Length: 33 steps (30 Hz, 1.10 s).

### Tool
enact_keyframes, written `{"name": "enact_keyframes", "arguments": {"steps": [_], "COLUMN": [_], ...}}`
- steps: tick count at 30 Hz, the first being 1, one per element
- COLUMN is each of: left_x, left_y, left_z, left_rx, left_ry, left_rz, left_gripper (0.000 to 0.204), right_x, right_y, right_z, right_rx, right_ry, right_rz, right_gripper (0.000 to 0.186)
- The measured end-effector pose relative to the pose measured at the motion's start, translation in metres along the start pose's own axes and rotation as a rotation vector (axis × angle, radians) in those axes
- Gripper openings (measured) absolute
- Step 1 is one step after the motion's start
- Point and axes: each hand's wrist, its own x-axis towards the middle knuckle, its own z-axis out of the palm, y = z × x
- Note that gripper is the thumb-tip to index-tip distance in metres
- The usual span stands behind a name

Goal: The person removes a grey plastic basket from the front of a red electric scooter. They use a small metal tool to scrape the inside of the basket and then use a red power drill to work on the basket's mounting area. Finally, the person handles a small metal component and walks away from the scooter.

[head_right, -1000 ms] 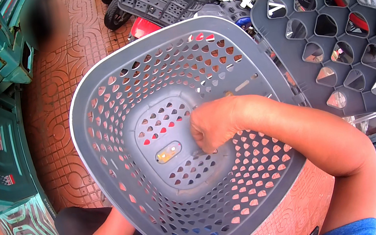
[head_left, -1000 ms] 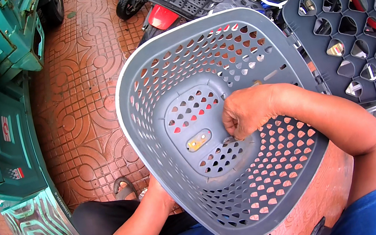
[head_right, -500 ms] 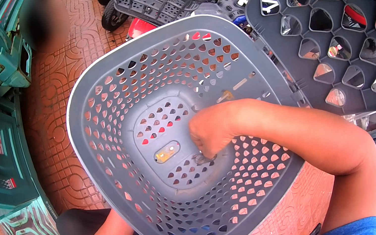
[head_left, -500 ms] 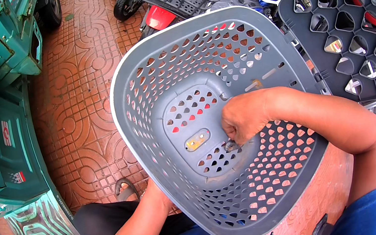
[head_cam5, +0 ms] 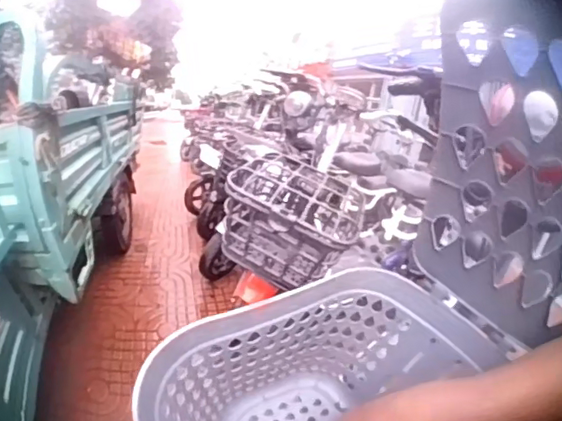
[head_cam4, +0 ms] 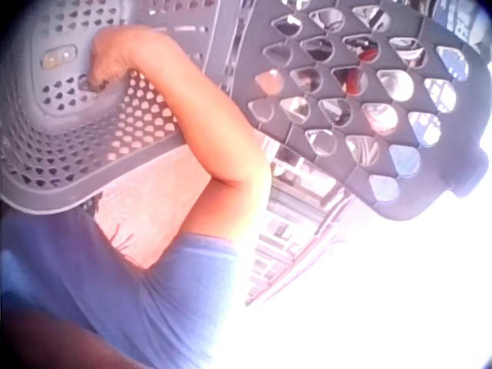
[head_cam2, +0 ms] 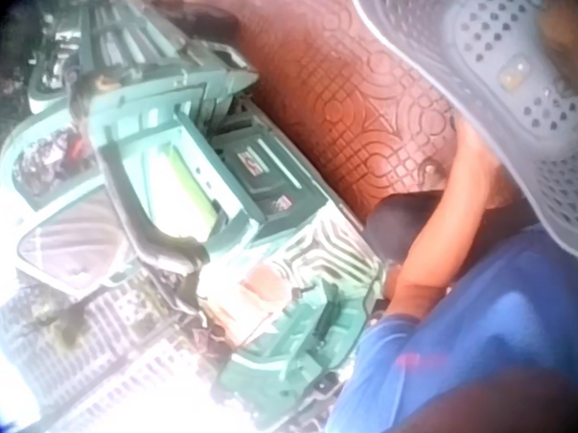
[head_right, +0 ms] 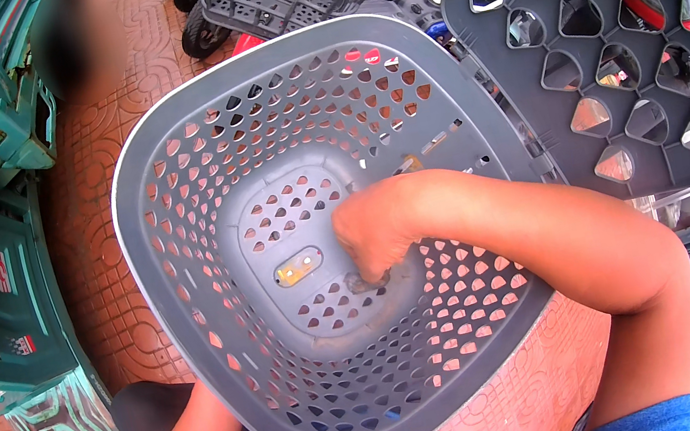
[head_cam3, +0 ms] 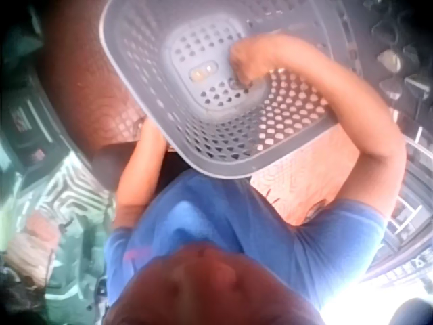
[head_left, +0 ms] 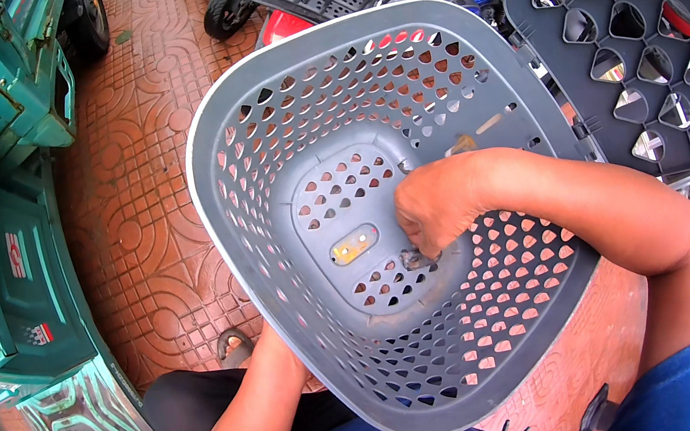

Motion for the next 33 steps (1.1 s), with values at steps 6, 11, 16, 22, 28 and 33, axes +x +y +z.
{"name": "enact_keyframes", "arguments": {"steps": [6,11,16,22,28,33], "left_x": [0.001,0.001,0.001,-0.002,-0.006,-0.008], "left_y": [0.004,0.007,0.008,0.008,0.004,0.000], "left_z": [0.000,-0.001,0.001,0.004,0.005,0.009], "left_rx": [0.023,0.035,0.039,0.031,0.015,0.011], "left_ry": [-0.015,-0.022,-0.032,-0.037,-0.036,-0.039], "left_rz": [-0.007,-0.002,0.002,0.003,0.011,0.011], "left_gripper": [0.077,0.078,0.080,0.082,0.084,0.086], "right_x": [0.004,0.004,0.004,0.004,0.007,0.005], "right_y": [0.003,-0.001,-0.004,-0.004,-0.004,-0.007], "right_z": [0.002,0.004,0.001,0.000,0.003,0.006], "right_rx": [0.047,0.077,0.025,0.022,0.016,0.022], "right_ry": [-0.012,0.075,0.071,0.067,0.077,0.089], "right_rz": [0.001,-0.025,0.025,0.024,0.024,0.030], "right_gripper": [0.023,0.023,0.024,0.024,0.024,0.021]}}
